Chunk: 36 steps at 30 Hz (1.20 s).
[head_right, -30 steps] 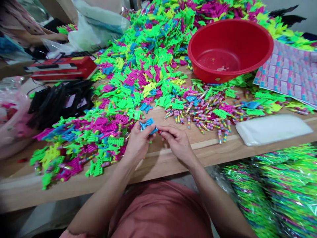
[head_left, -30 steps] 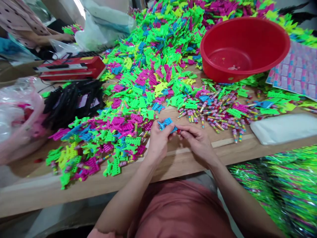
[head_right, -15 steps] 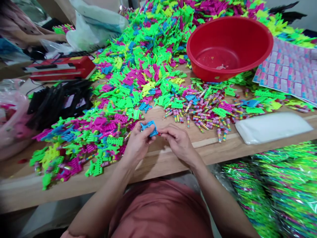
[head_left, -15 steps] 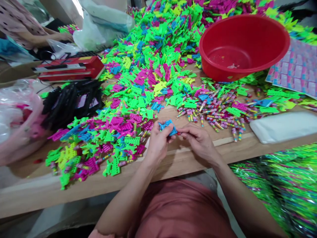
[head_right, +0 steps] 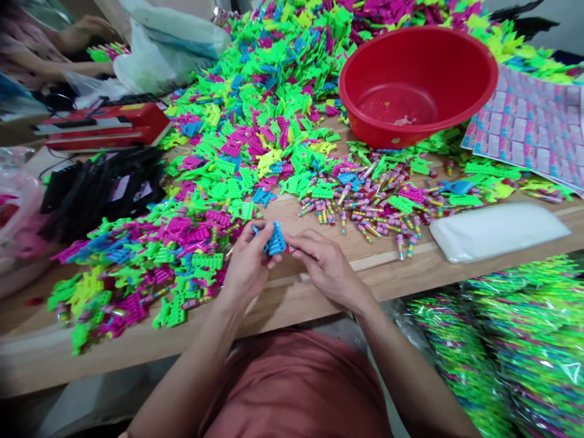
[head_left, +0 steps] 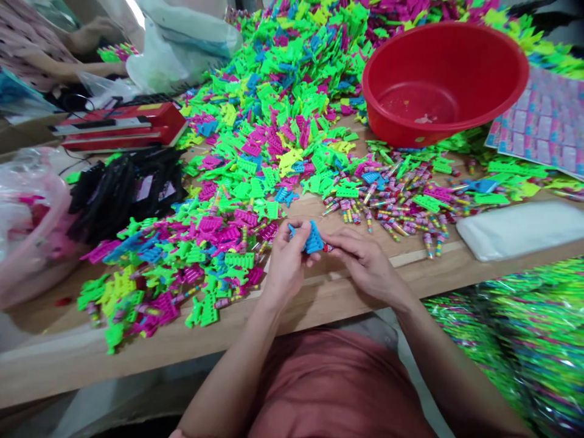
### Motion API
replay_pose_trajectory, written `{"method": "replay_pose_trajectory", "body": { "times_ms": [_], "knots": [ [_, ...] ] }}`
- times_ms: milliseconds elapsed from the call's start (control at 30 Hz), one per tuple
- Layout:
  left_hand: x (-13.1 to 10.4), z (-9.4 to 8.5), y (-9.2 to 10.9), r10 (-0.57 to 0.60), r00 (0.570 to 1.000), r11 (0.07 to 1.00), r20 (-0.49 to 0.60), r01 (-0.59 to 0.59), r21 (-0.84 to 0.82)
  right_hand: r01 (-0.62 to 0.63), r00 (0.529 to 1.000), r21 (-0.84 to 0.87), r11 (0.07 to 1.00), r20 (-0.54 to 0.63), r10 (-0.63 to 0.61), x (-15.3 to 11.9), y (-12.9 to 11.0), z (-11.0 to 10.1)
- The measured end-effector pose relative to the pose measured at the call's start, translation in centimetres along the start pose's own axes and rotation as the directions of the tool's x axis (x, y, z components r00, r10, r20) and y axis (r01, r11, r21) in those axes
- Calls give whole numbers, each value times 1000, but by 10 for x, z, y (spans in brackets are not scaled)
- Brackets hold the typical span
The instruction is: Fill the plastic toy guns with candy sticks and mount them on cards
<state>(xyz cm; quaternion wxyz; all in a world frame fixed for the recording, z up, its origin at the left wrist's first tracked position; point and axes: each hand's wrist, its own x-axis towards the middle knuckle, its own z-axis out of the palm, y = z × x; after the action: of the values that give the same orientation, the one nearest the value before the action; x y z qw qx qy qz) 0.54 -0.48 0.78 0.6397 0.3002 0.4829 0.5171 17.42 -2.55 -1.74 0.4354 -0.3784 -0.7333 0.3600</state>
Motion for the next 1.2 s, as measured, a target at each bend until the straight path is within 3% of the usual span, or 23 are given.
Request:
{"method": "replay_pose_trajectory", "body": {
  "times_ms": [233,400,567,767,967,1200],
  "knots": [
    [-3,1,-8,66,997,996,-33,-64,63,-32,996,24,999,-78,34,-4,1,10],
    [-5,-2,-9,48,998,996,-41,-45,74,-14,992,-9,1000,-123,13,-6,-3,18],
    [-7,-5,-11,-17,1000,997,12,16,71,2,994,-18,1000,-109,-4,-7,-1,16],
    [-12,-8,-10,-26,997,990,68,17,138,-98,993,57,993,-61,102,-10,3,10],
    [-15,-10,-12,-32,995,987,93,17,162,-5,998,-11,1000,60,5,-9,-3,5],
    [-17,-9,-14,-46,997,983,60,35,181,-12,999,-47,999,-31,11,-6,-2,9]
  ]
}}
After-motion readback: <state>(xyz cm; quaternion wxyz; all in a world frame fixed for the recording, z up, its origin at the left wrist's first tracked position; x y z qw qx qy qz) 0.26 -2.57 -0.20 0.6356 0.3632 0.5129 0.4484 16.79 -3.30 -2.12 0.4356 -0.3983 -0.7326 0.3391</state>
